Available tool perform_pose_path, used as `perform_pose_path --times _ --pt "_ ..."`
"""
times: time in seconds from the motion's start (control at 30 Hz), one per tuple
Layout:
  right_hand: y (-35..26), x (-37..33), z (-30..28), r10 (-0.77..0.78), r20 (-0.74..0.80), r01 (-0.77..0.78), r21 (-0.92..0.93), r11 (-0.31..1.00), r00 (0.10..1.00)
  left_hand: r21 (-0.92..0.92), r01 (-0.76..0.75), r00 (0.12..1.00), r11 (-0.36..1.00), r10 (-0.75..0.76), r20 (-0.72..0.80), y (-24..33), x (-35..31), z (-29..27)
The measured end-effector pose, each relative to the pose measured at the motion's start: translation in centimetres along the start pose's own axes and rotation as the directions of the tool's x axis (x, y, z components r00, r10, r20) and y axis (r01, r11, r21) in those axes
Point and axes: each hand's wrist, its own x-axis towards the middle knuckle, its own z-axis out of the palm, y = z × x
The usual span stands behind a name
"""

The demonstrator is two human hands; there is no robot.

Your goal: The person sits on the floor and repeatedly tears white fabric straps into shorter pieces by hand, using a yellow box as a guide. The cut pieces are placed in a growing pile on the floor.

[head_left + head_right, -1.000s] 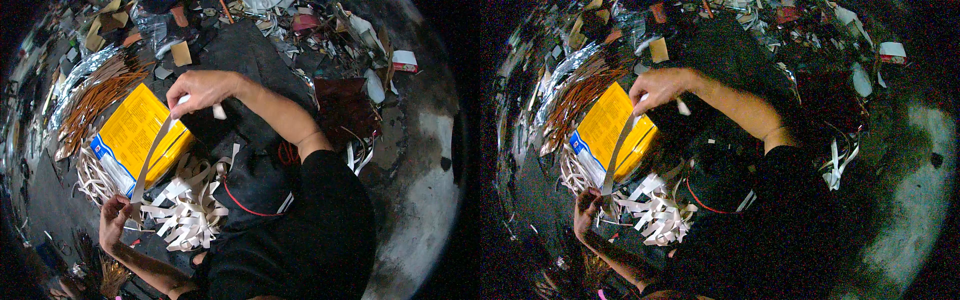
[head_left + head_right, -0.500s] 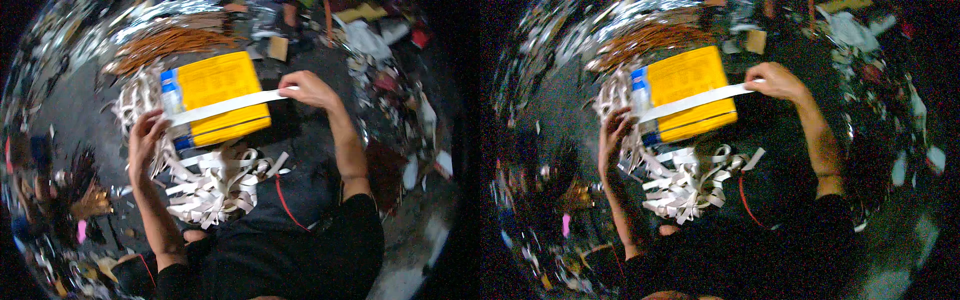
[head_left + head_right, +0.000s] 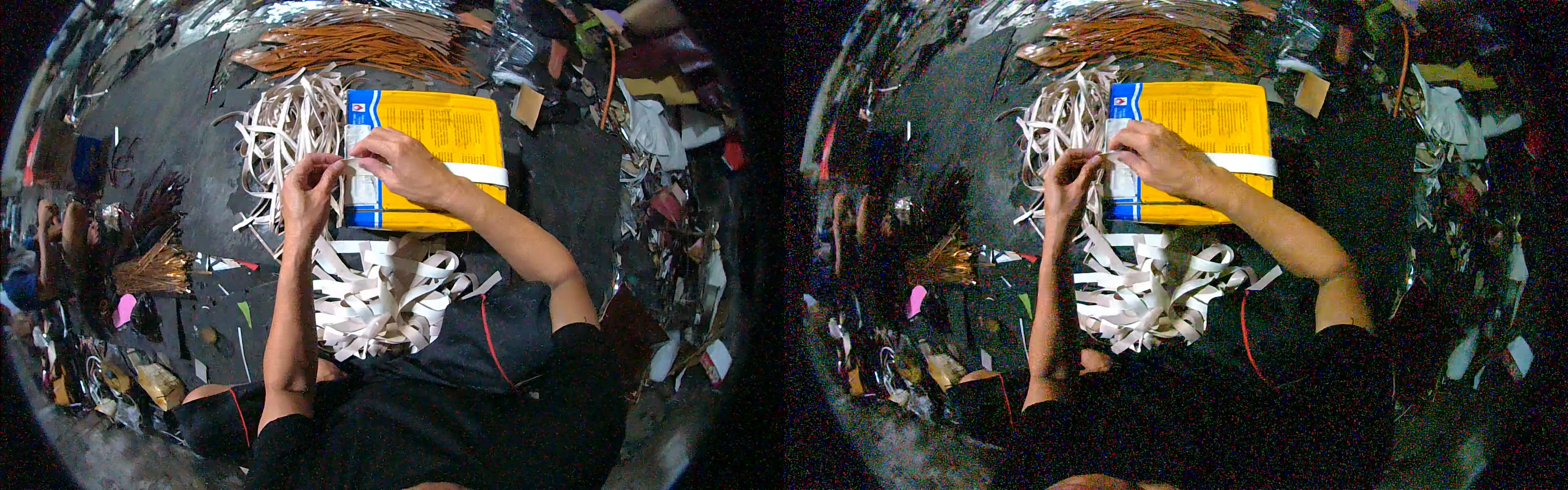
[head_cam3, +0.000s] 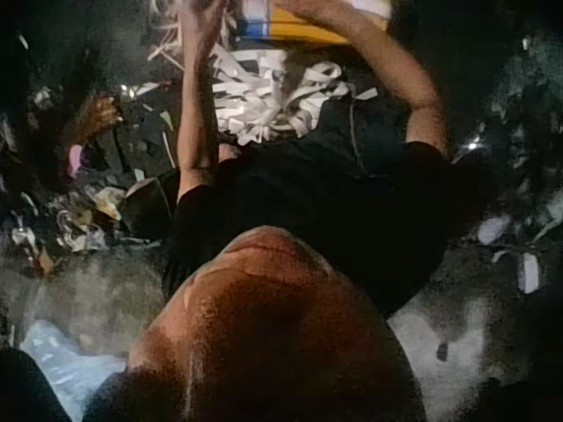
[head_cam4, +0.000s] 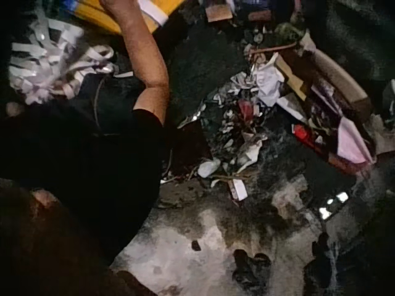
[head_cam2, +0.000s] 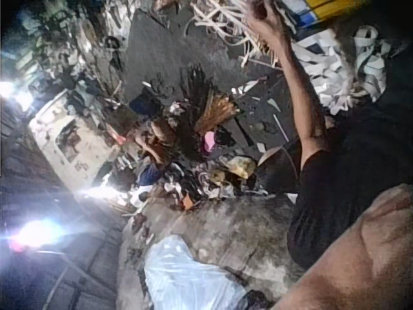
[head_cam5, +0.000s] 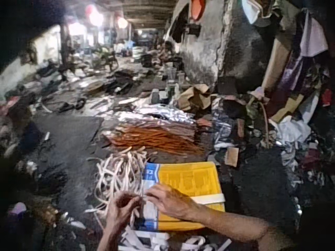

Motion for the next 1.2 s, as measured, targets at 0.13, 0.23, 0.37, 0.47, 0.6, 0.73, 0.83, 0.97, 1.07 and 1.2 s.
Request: perform_pose_path --times 0.13,0.23,0.37,0.47,0.6,0.73,0.83,0.97,1.07,1.2 --pt "0.3 -0.1 0.5 0.037 -0.053 -0.032 0.101 0.994 0.998 -0.018 0.003 0.995 1.000 -0.005 -0.099 -0.8 -0.2 0.8" --pt "0.6 -0.4 0.8 -0.001 -0.075 0.006 0.071 0.997 0.997 0.070 0.066 0.995 0.995 -0.060 -0.084 -1.3 -0.2 0.6" --pt "1.1 -0.7 1.1 -0.045 -0.052 0.048 0.054 0.997 0.998 0.010 0.050 0.997 0.999 -0.049 -0.065 -1.1 -0.3 0.9" --pt "1.0 -0.7 1.0 -0.097 -0.024 0.097 -0.010 0.995 0.995 -0.118 0.122 0.991 0.986 -0.127 -0.039 -1.5 -0.1 0.7" --pt "0.7 -0.7 1.2 -0.205 -0.005 0.196 -0.260 0.945 0.979 -0.180 0.216 0.976 0.960 -0.215 0.024 -1.2 0.2 0.5" --pt "-0.1 -0.5 1.5 -0.138 -0.062 0.120 -0.233 0.965 0.989 -0.086 0.211 0.976 0.974 -0.215 -0.045 -1.2 0.8 1.4" --pt "-0.2 -0.3 1.8 -0.088 -0.123 0.066 -0.169 0.983 0.989 -0.269 0.273 0.956 0.923 -0.291 -0.027 -1.3 0.2 1.3" --pt "0.1 -0.3 2.1 -0.083 -0.220 0.052 -0.143 0.988 0.972 -0.279 0.244 0.969 0.929 -0.246 0.030 -1.0 -0.5 0.7" --pt "0.4 -0.1 2.6 -0.086 -0.202 0.064 -0.111 0.992 0.976 -0.211 0.216 0.976 0.953 -0.217 0.019 -1.5 -0.7 0.1" --pt "0.5 -0.3 2.5 -0.071 -0.159 0.059 -0.078 0.995 0.985 -0.197 0.187 0.978 0.962 -0.202 -0.057 -1.3 -0.5 1.0"
